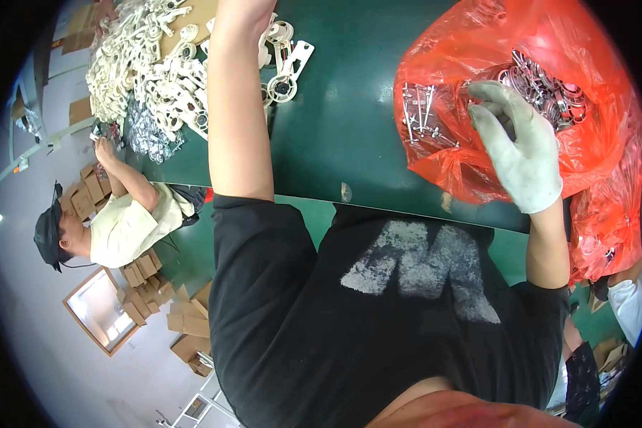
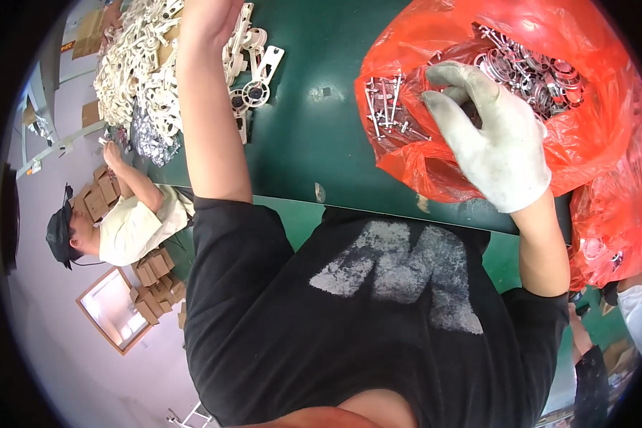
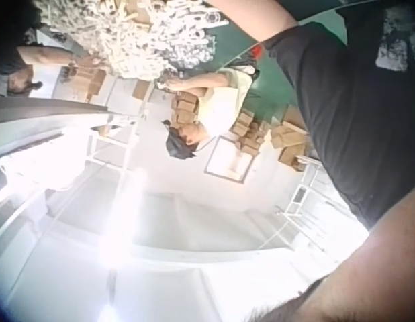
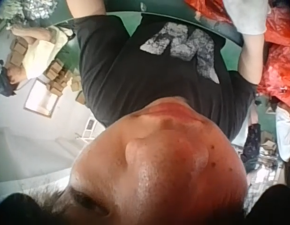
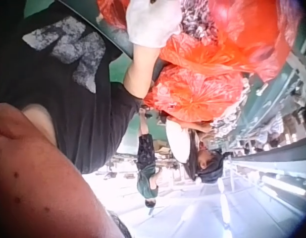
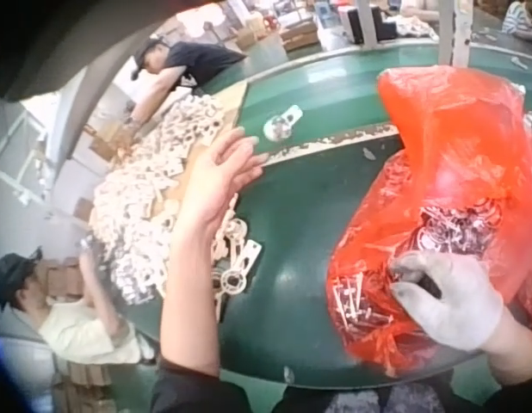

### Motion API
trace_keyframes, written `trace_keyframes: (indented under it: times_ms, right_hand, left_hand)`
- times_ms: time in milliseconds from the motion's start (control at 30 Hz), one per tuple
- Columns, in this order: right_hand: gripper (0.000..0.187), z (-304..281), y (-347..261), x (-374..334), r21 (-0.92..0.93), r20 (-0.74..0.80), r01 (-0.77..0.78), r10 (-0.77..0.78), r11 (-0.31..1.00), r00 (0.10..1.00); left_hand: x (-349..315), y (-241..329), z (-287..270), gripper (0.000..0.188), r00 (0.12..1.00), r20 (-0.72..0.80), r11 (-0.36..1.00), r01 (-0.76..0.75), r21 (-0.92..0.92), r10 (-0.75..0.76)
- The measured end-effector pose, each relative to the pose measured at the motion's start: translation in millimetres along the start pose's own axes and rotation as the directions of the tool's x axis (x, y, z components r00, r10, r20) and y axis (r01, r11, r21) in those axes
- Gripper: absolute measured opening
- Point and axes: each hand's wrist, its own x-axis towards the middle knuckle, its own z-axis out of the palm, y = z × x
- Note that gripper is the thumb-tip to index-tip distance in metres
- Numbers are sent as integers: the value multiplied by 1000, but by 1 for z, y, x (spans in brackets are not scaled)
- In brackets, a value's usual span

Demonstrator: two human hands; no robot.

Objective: The person assembles small hardware components by hand, combining plastic housings and metal rings from red plastic bags and cardboard boxes.

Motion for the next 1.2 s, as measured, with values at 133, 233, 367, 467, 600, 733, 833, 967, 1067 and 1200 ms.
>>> trace_keyframes:
  times_ms: [133,233,367,467,600,733,833,967,1067,1200]
  right_hand:
    - [28,-4,0,2,-69,2,1,-1,998,1000]
    - [25,-7,-3,2,-81,-6,39,-40,996,999]
    - [19,-3,-2,2,4,-51,253,-252,968,966]
    - [25,-10,-7,1,14,11,319,-319,948,948]
    - [47,-15,-14,8,-322,-62,630,-680,707,731]
    - [25,-37,-29,17,-449,114,470,-473,760,874]
    - [21,-50,-26,22,-417,-150,187,-271,889,951]
    - [7,-61,17,29,317,-268,237,-153,918,951]
    - [7,-52,29,27,233,-384,103,-5,967,923]
    - [13,-43,21,28,56,-292,-36,51,998,955]
  left_hand:
    - [-48,12,-25,42,987,23,634,84,769,-159]
    - [-96,-8,-31,51,981,-8,270,60,961,-191]
    - [-126,-18,-27,36,980,-107,310,156,938,-170]
    - [-127,-17,-30,29,989,-86,533,140,834,-124]
    - [-123,32,12,27,939,337,815,-248,524,69]
    - [-108,42,72,31,847,463,940,-332,77,261]
    - [-94,31,121,24,904,247,936,-326,-132,349]
    - [-98,-16,148,25,680,444,569,-732,374,583]
    - [-97,-27,156,26,691,482,559,-722,409,539]
    - [-97,-38,150,24,678,549,590,-720,365,488]
